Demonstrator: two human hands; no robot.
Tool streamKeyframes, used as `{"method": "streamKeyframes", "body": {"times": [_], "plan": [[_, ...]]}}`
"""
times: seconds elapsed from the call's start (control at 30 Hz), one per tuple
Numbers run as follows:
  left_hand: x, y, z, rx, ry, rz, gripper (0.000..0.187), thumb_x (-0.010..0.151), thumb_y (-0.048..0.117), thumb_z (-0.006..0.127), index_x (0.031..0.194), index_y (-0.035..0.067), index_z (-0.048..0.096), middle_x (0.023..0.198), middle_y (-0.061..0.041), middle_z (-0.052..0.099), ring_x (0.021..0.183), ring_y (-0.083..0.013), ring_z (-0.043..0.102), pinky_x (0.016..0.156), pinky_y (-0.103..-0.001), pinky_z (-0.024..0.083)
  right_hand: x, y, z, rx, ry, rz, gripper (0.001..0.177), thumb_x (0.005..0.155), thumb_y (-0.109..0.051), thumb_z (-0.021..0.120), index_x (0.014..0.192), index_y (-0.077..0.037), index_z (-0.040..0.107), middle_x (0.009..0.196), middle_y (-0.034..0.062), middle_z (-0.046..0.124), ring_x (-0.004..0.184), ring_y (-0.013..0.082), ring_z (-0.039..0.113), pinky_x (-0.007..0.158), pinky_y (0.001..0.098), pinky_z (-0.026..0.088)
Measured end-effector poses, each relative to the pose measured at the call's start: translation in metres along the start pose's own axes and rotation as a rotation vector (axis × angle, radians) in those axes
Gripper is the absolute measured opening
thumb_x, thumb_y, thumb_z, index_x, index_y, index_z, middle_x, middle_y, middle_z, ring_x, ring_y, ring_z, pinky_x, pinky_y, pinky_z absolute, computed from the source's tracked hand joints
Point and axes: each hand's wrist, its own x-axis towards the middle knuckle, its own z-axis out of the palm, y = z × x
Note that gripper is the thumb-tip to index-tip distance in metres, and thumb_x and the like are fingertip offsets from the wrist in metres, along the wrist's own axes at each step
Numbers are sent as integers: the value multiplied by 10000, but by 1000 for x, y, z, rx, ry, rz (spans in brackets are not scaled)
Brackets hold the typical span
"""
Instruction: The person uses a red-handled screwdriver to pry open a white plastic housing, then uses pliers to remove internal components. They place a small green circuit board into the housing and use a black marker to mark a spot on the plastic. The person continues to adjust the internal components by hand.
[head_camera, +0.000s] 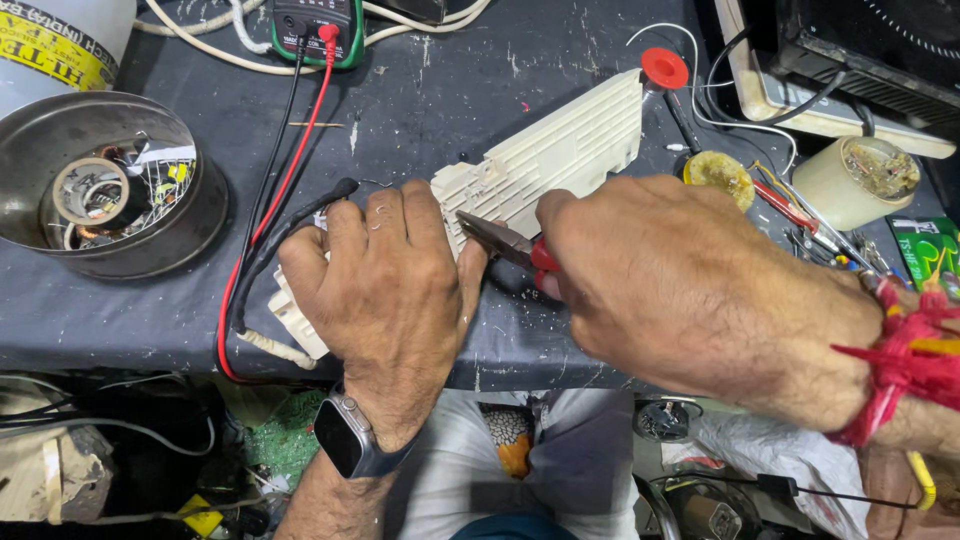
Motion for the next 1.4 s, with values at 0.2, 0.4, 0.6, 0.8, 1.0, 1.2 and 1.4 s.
{"method": "streamKeyframes", "body": {"times": [0.2,0.4,0.6,0.8,1.0,1.2,1.4], "plan": [[7,-4,-5,11,-92,35,640,665,522,903,1014,28,691,863,-71,601,869,-249,534,819,-434,368,5,-6,-3,72,59,-23,225,839,-148,688,1006,-5,643,759,209,712,779,368,738,698,491,560],[13,-7,-7,-8,-143,45,721,648,563,896,1044,-5,695,872,-76,603,857,-251,520,794,-447,360,14,5,8,145,30,-39,198,787,-102,691,940,11,640,702,204,699,745,339,764,694,455,592],[18,-10,-5,4,-130,54,764,591,596,912,1019,-1,699,831,-73,598,817,-245,526,788,-447,367,16,17,58,376,454,-192,303,777,-109,725,997,18,560,652,242,639,653,464,657,572,552,484],[20,-11,-6,35,-174,33,767,468,579,939,936,27,685,794,-71,609,777,-248,550,747,-443,369,30,14,105,629,597,-212,197,876,-122,700,967,-17,559,657,188,661,659,427,678,561,512,483],[26,-14,-6,-2,-224,12,641,522,507,889,912,41,683,811,-94,643,780,-280,598,757,-467,374,40,11,124,730,647,-199,237,854,-127,715,1022,-24,583,674,195,664,708,427,689,604,495,508],[23,-27,-5,-31,-200,15,472,797,386,738,1061,-2,682,866,-108,662,787,-280,615,739,-477,364,46,1,124,833,755,-320,244,864,-109,694,1052,-11,574,768,195,687,757,432,693,620,486,521],[19,-13,-2,63,-139,14,427,809,397,726,1037,38,685,869,-105,647,846,-286,605,766,-479,367,43,18,107,820,459,-187,233,894,-197,697,1010,-30,583,665,189,676,667,390,706,594,482,502]]}}
